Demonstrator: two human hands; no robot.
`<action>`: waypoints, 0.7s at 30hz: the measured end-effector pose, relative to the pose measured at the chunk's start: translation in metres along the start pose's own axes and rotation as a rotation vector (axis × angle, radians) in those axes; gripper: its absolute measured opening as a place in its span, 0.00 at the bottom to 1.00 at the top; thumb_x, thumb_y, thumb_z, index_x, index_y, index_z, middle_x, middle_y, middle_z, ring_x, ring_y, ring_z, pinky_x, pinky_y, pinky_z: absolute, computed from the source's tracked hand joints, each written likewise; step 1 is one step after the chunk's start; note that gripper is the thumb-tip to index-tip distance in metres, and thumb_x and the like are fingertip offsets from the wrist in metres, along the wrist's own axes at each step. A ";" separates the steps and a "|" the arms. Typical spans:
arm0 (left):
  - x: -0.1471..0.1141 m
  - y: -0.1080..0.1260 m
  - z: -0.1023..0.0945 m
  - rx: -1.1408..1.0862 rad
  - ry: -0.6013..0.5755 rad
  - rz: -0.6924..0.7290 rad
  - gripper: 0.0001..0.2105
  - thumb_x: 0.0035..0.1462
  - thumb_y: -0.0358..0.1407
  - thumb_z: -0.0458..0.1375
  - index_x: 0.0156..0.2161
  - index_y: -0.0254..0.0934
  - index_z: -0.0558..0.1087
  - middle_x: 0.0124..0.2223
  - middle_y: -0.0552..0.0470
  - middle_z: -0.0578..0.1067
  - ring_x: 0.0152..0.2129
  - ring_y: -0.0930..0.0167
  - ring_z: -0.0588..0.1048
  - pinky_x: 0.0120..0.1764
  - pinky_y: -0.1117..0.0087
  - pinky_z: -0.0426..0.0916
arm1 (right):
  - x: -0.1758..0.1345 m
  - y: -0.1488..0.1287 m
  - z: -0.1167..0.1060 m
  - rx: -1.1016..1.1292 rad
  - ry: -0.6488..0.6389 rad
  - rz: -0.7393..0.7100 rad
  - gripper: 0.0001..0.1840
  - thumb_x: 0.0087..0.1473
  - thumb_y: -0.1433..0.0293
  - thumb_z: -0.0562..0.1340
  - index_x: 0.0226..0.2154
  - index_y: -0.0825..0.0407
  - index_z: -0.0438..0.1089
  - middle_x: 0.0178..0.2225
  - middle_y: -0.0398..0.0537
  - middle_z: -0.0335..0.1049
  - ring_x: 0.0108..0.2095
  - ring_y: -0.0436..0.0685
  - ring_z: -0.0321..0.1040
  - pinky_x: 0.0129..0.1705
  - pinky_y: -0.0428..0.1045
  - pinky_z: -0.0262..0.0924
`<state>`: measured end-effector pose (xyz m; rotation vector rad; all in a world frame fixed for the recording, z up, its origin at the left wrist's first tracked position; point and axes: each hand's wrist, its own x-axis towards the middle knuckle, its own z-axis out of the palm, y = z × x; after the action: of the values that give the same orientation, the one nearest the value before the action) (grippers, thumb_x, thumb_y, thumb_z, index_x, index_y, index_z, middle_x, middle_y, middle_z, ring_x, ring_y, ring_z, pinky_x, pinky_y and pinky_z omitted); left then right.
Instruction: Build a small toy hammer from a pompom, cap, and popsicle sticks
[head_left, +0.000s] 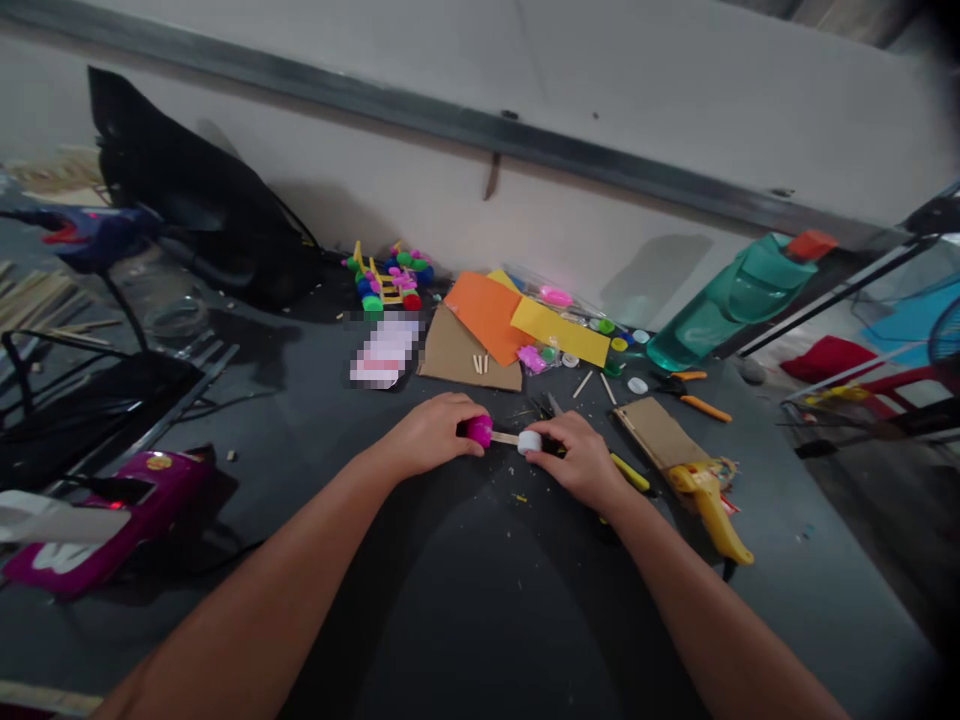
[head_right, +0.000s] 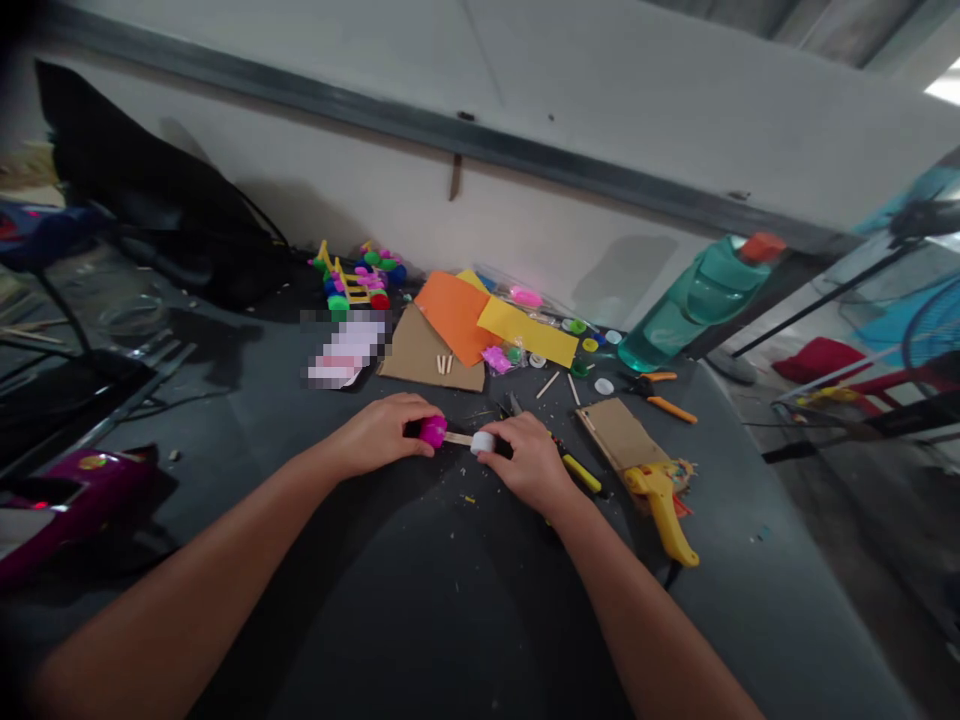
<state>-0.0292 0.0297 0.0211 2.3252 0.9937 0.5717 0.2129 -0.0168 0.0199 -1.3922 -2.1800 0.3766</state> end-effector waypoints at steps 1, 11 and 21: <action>0.000 -0.001 0.000 -0.010 -0.001 0.010 0.15 0.45 0.38 0.63 0.42 0.43 0.72 0.40 0.53 0.73 0.39 0.66 0.70 0.42 0.67 0.63 | 0.000 0.000 0.000 0.001 -0.004 -0.002 0.10 0.47 0.67 0.65 0.36 0.49 0.71 0.31 0.46 0.72 0.34 0.57 0.64 0.38 0.51 0.58; 0.001 -0.004 0.000 -0.068 -0.025 0.003 0.13 0.46 0.37 0.62 0.40 0.43 0.73 0.41 0.53 0.73 0.39 0.67 0.71 0.42 0.67 0.62 | 0.002 0.002 0.000 0.013 -0.016 -0.024 0.10 0.47 0.68 0.65 0.36 0.48 0.72 0.31 0.46 0.73 0.34 0.58 0.64 0.38 0.52 0.58; 0.001 -0.006 0.001 -0.084 -0.021 0.009 0.14 0.45 0.37 0.62 0.41 0.45 0.73 0.42 0.54 0.73 0.39 0.67 0.71 0.42 0.68 0.62 | 0.002 0.003 0.001 0.040 -0.017 -0.010 0.10 0.47 0.68 0.65 0.36 0.46 0.72 0.33 0.46 0.73 0.36 0.59 0.65 0.38 0.53 0.59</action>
<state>-0.0309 0.0341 0.0166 2.2584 0.9327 0.5803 0.2139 -0.0138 0.0187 -1.3609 -2.1801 0.4275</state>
